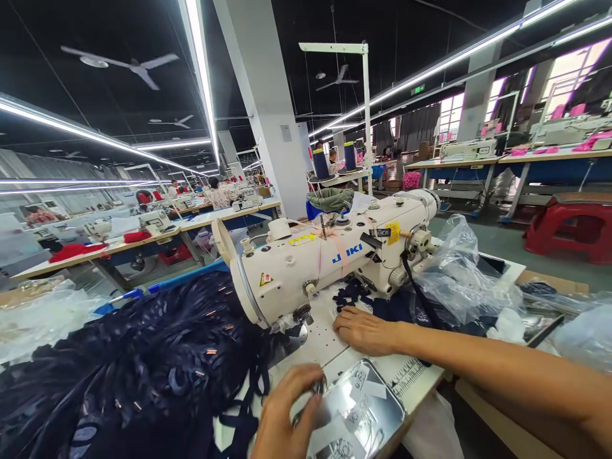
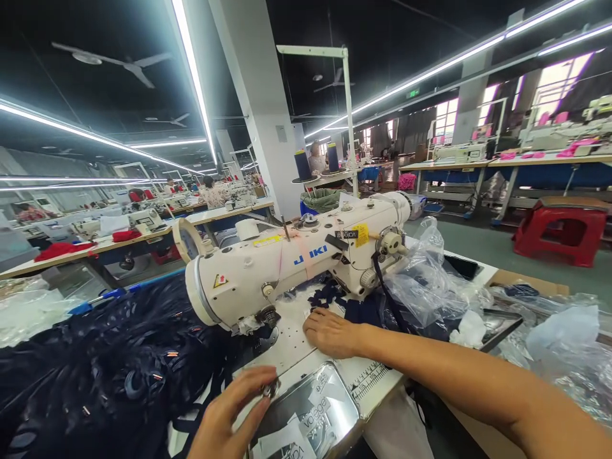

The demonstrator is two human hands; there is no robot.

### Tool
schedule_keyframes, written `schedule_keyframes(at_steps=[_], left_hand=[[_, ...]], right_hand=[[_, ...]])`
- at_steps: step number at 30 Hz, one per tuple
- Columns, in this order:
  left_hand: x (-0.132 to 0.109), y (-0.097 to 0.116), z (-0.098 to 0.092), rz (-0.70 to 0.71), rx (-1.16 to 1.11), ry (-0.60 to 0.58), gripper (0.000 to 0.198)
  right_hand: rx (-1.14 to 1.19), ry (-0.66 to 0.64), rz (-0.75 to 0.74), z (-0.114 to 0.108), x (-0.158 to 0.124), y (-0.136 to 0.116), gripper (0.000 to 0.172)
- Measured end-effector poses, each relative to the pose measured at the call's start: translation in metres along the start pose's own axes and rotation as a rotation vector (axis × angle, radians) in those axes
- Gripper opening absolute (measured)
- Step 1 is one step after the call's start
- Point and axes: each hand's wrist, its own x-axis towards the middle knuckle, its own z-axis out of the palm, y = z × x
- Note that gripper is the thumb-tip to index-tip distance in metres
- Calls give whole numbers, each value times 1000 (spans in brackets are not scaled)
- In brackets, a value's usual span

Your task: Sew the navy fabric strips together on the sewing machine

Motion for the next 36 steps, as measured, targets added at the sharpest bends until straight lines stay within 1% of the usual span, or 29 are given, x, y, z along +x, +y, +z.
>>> schedule_keyframes(at_steps=[2,3,5,7,9,11,12,15,17,19,20,22,24,26,28,30,32,33,35,36], left_hand=[[32,-6,9,115,99,35,16],[43,-10,14,159,127,10,18],[58,-21,21,220,161,-18,23],[64,-32,24,238,193,-32,26],[68,-41,25,221,224,-14,27],[70,-46,24,190,241,35,28],[71,-46,23,169,242,61,26],[72,-44,21,111,219,119,16],[72,-41,20,93,178,142,10],[71,-40,20,81,103,174,10],[71,-40,19,66,35,188,11],[71,-40,18,-9,-176,185,20],[71,-40,16,-133,-456,135,29],[70,-39,14,-267,-703,79,35],[68,-38,12,-359,-858,49,36],[66,-38,11,-404,-928,27,33],[64,-39,11,-403,-956,-12,28],[63,-40,12,-391,-962,-26,27],[63,-41,13,-352,-962,-19,26],[63,-42,13,-325,-956,5,27]], right_hand=[[48,41,24,2,-1,0,18],[98,71,44,1,-2,0,17],[258,138,108,-6,-3,0,15],[495,165,186,-19,-5,-2,14],[798,88,225,-36,-8,-5,13],[1080,-55,220,-53,-11,-11,8],[1181,-121,215,-60,-13,-15,5],[1320,-240,205,-74,-15,-25,12],[1348,-300,176,-76,-14,-30,7],[1345,-313,175,-72,-10,-31,11],[1345,-291,200,-68,-7,-30,13],[1354,-212,290,-56,1,-28,11],[1374,-113,393,-41,11,-25,4],[1324,27,500,-27,19,-24,1],[1175,187,570,-15,26,-27,1],[987,295,574,-8,31,-33,2],[856,337,545,-3,34,-40,4],[833,349,547,-1,36,-44,4],[898,383,604,3,41,-49,5],[996,390,655,5,43,-50,10]])
